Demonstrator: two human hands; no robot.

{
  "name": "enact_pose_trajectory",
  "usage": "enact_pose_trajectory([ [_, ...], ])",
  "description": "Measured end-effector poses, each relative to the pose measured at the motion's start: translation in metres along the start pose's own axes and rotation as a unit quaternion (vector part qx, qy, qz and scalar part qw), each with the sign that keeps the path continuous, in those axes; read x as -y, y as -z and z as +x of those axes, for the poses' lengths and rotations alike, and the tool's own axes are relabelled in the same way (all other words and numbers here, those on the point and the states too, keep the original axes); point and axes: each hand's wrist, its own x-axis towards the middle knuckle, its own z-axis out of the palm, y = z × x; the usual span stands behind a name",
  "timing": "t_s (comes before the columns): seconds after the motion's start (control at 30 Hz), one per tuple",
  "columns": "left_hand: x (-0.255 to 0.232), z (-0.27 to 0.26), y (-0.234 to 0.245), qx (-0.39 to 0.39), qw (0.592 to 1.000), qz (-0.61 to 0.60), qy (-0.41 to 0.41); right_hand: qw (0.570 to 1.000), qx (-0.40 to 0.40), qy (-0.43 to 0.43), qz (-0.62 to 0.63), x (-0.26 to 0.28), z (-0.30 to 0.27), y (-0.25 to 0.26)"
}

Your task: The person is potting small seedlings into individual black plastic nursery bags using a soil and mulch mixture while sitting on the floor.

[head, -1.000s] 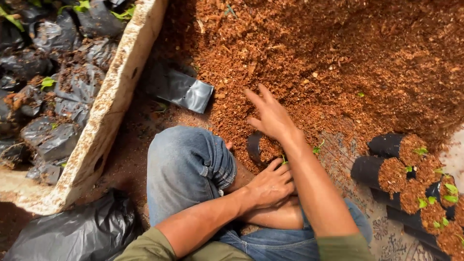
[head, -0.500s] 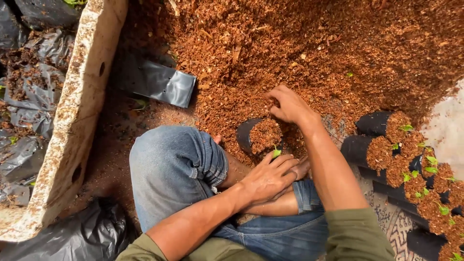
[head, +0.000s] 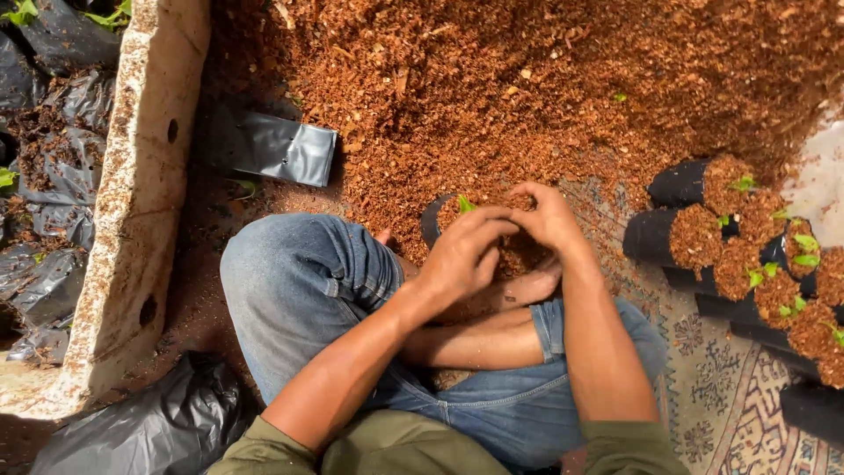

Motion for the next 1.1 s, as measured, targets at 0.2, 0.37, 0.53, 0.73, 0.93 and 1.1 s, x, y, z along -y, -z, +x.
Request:
enact_pose_trajectory([
  [0.2, 0.005, 0.009, 0.011, -0.047, 0.988, -0.118, 0.083, 0.971, -0.056, 0.103, 0.208, 0.038, -0.068, 0.003],
  [0.37, -0.009, 0.012, 0.023, -0.046, 0.98, -0.156, 0.116, 0.976, -0.122, 0.063, 0.169, 0.047, -0.087, -0.034],
  [0.53, -0.018, 0.009, 0.03, -0.06, 0.978, -0.158, 0.121, 0.969, -0.187, 0.155, 0.039, 0.044, -0.094, -0.049],
  [0.73, -0.023, -0.002, 0.036, -0.119, 0.983, 0.046, 0.134, 0.976, -0.193, 0.083, 0.061, 0.015, -0.082, -0.018],
  [0.93, -0.004, -0.016, 0.023, -0.023, 0.96, 0.274, 0.049, 0.99, -0.008, -0.102, -0.097, 0.016, -0.061, -0.028],
  [1.1, 0.028, -0.017, 0.019, 0.008, 0.954, 0.298, 0.032, 0.992, -0.01, -0.123, 0.002, -0.004, -0.036, -0.076],
])
